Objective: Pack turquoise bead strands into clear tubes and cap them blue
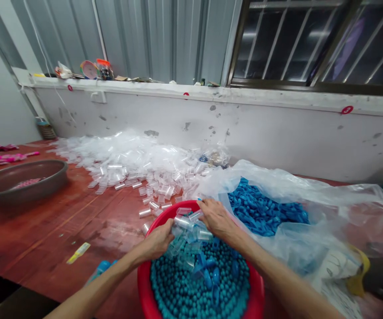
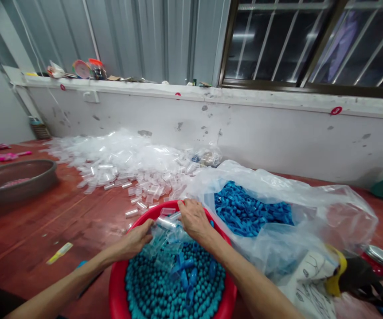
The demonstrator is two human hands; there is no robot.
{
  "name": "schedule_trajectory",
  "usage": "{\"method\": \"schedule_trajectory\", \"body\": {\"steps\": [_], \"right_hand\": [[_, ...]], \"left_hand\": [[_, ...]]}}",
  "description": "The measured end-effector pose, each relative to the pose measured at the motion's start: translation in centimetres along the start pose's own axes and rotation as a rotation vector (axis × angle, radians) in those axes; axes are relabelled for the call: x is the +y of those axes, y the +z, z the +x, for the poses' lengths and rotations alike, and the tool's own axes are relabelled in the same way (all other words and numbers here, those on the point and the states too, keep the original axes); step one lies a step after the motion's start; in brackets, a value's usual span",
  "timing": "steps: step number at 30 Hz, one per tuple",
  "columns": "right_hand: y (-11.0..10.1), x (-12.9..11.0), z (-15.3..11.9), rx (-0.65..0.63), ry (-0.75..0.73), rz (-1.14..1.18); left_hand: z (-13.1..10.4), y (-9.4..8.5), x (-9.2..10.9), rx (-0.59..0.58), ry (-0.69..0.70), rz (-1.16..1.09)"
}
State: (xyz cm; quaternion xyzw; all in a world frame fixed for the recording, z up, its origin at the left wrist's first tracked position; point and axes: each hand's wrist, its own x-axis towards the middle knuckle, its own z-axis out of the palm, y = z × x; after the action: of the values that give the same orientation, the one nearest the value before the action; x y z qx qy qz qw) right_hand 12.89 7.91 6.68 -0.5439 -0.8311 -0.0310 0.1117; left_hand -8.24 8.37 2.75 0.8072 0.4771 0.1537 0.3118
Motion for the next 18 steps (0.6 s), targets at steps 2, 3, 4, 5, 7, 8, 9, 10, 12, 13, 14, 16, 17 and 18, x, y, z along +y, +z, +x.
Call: {"method": "schedule_trajectory", "body": {"steps": [2,3,4,5,7,8,9,10,12,13,14,16,17,18], "right_hand": [[1.0,-1.0,0.7,-0.003,0.001,-0.050],[1.8,-1.6,0.9,-0.036,-0.023,-0.062],[2.8,-2.1,1.1,-0.068,-0.057,-0.072],[3.9,-2.4,1.2,-0.085,-0.078,-0.088],[5.7,-2.9,1.5,-0.095,-0.086,-0.107],[6.4,-3.0,1.6,-0.094,-0.085,-0.112],[6.8,-3.0,1.8,-0.093,-0.088,-0.113],[7.0,-2.9,2.0,-0.092,-0.095,-0.114],[6.6,-2.8,2.2,-0.083,-0.108,-0.115],[6.1,-2.7,2.3,-0.074,-0.116,-0.116],[5.5,-2.7,2.4,-0.066,-0.130,-0.115],[4.4,-2.5,2.4,-0.061,-0.167,-0.109],[3.9,-2.4,2.3,-0.068,-0.188,-0.102],[3.5,-2.3,2.1,-0.079,-0.208,-0.095]], "left_hand": [[0.7,0.6,-0.2,0.028,-0.025,0.005],[0.9,0.8,-0.2,0.043,-0.036,0.019],[1.0,1.1,-0.2,0.073,-0.048,0.049],[1.0,1.2,-0.2,0.103,-0.058,0.103],[0.8,1.5,-0.1,0.144,-0.066,0.273],[0.7,1.6,0.0,0.157,-0.070,0.372],[0.6,1.7,0.1,0.168,-0.076,0.462],[0.5,1.7,0.3,0.183,-0.081,0.528],[0.6,1.7,0.6,0.247,-0.058,0.611],[0.8,1.6,0.9,0.293,-0.019,0.639],[1.1,1.5,1.1,0.333,0.034,0.657],[1.8,1.4,1.4,0.364,0.141,0.644],[2.1,1.4,1.6,0.344,0.173,0.608],[2.4,1.5,1.8,0.301,0.187,0.556]]}}
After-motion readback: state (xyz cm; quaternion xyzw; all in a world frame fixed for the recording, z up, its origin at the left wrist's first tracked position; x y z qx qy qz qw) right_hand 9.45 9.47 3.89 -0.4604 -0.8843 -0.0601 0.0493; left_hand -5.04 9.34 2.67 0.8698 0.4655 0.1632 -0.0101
